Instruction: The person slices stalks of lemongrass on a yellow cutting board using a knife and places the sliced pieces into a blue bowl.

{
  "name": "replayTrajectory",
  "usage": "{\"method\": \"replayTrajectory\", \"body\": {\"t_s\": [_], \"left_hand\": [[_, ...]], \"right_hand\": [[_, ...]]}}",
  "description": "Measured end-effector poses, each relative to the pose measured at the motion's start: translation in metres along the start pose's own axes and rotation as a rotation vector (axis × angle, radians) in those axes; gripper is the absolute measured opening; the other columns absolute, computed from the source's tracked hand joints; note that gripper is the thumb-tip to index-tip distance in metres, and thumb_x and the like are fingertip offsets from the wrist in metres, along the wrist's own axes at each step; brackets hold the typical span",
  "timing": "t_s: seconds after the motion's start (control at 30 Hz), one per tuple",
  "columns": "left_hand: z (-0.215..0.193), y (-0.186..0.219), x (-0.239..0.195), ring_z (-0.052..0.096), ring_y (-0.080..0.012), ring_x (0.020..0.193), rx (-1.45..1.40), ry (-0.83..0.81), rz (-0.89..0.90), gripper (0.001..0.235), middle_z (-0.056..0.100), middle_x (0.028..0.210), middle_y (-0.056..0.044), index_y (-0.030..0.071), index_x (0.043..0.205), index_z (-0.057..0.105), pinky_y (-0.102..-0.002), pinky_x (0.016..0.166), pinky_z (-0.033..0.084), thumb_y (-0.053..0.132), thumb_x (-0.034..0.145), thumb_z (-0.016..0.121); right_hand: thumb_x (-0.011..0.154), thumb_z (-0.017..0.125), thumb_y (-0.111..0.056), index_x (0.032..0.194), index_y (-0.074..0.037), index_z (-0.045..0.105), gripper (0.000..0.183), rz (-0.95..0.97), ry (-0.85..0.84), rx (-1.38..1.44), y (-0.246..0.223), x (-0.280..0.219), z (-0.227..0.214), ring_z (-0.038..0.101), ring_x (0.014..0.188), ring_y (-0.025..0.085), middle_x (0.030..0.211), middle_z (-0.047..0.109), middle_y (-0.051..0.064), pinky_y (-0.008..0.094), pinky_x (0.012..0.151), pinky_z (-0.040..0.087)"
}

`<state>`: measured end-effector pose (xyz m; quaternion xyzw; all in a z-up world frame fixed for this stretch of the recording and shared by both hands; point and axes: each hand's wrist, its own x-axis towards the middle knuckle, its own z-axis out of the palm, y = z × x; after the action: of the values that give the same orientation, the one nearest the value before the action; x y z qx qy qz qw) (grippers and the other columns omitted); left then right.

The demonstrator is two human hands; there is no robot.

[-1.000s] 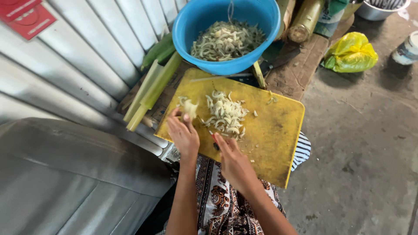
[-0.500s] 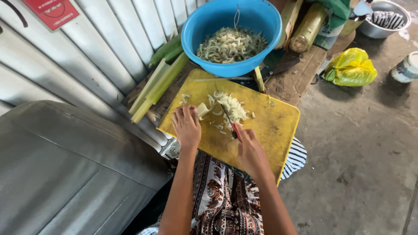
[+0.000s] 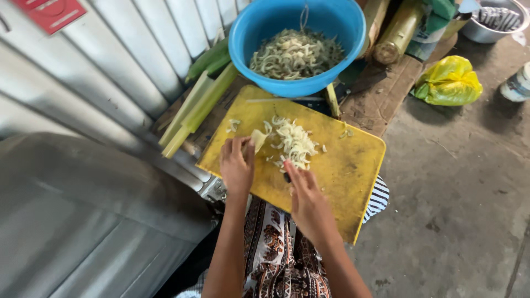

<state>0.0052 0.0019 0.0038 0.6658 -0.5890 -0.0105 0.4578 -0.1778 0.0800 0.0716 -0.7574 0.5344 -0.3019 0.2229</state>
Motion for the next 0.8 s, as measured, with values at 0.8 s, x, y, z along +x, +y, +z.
{"method": "replayTrajectory", "body": {"t_s": [0.8], "left_hand": [[-0.002,0.005,0.007,0.058,-0.0341,0.100,0.121,-0.084,-0.006,0.025,0.061,0.106,-0.013,0.009,0.116,0.059,-0.048,0.083,0.045,0.029,0.100,0.058]], "right_hand": [[0.092,0.044,0.012,0.160,-0.022,0.024,0.079,0.400,-0.430,-0.222,-0.029,0.054,0.026,0.068,0.082,0.026,0.150,0.038,0.013,0.033,0.064,0.065]]}}
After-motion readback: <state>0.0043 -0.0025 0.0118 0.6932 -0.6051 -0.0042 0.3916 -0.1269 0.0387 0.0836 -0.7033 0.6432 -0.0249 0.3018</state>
